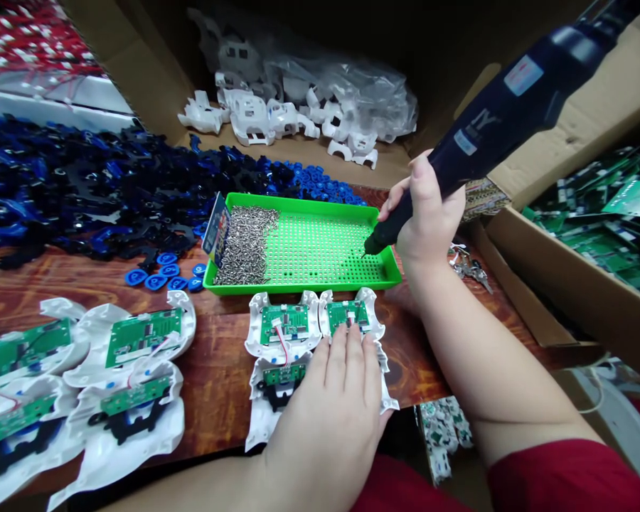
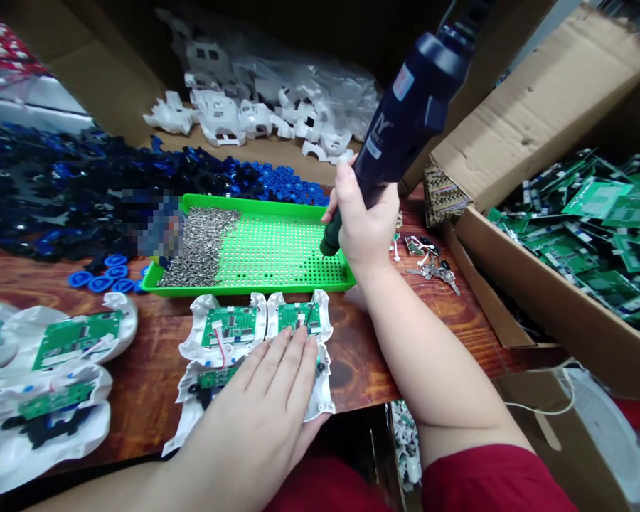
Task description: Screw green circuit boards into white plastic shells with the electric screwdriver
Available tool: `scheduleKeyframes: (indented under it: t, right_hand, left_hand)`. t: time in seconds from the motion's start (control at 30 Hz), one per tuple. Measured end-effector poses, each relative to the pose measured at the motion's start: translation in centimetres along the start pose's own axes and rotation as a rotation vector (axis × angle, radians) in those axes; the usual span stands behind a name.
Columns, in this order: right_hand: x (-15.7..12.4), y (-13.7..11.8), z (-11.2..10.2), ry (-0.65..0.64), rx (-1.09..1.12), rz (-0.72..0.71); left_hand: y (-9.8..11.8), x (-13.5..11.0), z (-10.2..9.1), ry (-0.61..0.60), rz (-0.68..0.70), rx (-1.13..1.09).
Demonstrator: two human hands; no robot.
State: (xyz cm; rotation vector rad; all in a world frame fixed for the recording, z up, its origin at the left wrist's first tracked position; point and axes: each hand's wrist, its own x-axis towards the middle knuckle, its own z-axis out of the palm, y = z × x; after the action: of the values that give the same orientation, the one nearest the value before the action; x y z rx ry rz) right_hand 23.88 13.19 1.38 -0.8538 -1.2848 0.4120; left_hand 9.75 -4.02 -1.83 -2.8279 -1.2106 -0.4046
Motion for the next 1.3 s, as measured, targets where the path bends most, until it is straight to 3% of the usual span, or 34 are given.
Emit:
scheduleKeyframes:
  t: [0.23,0.37,0.5,0.6,0.77,1.3]
  right_hand:
    - [0.1,-0.5,0.2,0.023,0.059,-0.002]
    - [0.2,-3.8,-0.5,0.057,0.147,0.032]
    - [-1.1,-8.0,-1.4,-0.025,0.191,0.070]
    - [-3.0,-9.3,-1.5,-0.073,0.237,0.166]
    - [-4.6,-8.2,-1.3,-0.069,0.277,0.162]
    - [-5.1,-7.1,-1.1,-0.147,0.273,0.158]
  left_hand:
    - [0.2,0.1,-0.2,0.024,-0.007,0.013]
    - [0.2,0.2,-0.3,0.032,0.009,0.030]
    - [0.1,0.3,-0.3,0.045,0.028,0.022]
    - [0.1,0.3,-0.3,0.028,0.024,0.016]
    - [0.4,0.4,-0.3,0.022,0.016,0.010]
    - [0.5,0.3,-0.3,0.032,0.040,0.046]
